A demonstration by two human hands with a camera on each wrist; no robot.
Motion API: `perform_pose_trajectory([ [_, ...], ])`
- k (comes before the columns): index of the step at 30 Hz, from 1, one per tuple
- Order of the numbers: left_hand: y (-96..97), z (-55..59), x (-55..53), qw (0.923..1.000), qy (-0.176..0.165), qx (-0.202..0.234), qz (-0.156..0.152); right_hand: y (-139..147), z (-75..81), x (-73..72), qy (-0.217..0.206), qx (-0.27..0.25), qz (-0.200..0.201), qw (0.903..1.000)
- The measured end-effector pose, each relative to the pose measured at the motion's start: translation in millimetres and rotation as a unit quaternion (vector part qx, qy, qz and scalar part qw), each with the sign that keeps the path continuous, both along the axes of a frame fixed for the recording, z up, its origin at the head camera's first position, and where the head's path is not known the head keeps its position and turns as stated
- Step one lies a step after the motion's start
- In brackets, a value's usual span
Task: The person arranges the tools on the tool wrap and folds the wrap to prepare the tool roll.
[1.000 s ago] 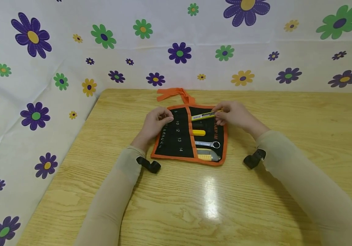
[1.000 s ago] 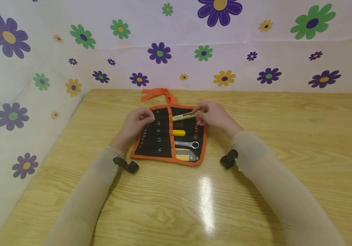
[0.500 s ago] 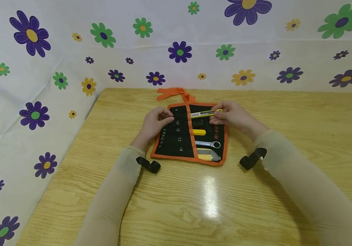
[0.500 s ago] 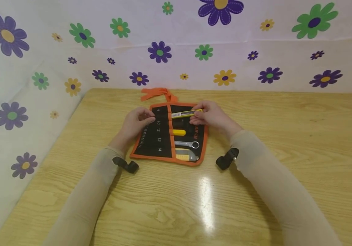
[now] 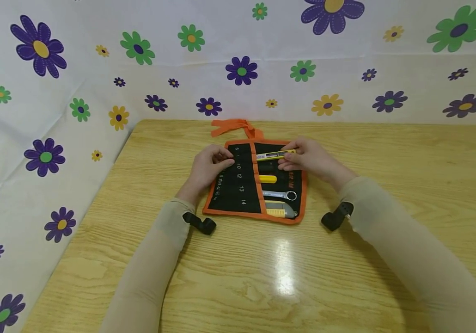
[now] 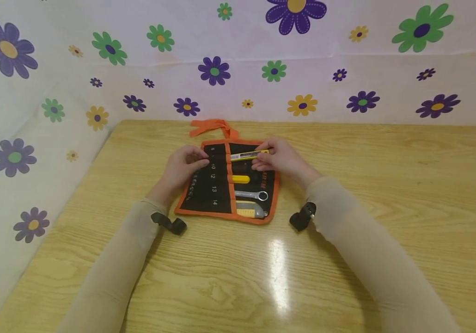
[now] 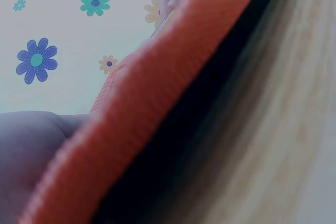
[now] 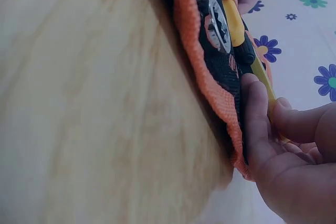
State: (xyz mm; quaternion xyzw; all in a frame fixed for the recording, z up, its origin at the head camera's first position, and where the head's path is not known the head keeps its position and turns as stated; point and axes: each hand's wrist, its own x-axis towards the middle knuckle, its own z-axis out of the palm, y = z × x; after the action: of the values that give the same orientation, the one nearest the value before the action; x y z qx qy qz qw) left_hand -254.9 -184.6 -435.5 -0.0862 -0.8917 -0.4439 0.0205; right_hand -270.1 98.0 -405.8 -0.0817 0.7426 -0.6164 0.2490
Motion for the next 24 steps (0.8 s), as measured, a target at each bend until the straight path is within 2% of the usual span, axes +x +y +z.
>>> perform_pose_trajectory([
  [11,-0.9,-1.5,-1.2,0.9999,-0.003,0.005,0.010,-8.1,1.8,0.1,0.032,0.047,0.022,0.9981],
  [16,-2.5,-0.5,-1.3,0.9998,-0.001,0.007,0.018,-12.0,2.2,1.4,0.075,0.085,0.051,0.9922],
  [19,-2.2,0.2,-0.6,0.9998,0.000,0.011,0.018,-12.5,3.3,1.6,0.126,0.134,0.068,0.9806],
  [24,-0.5,0.4,0.2,0.9997,-0.003,0.013,0.018,-6.7,7.7,-1.0,0.230,0.235,0.102,0.9389],
])
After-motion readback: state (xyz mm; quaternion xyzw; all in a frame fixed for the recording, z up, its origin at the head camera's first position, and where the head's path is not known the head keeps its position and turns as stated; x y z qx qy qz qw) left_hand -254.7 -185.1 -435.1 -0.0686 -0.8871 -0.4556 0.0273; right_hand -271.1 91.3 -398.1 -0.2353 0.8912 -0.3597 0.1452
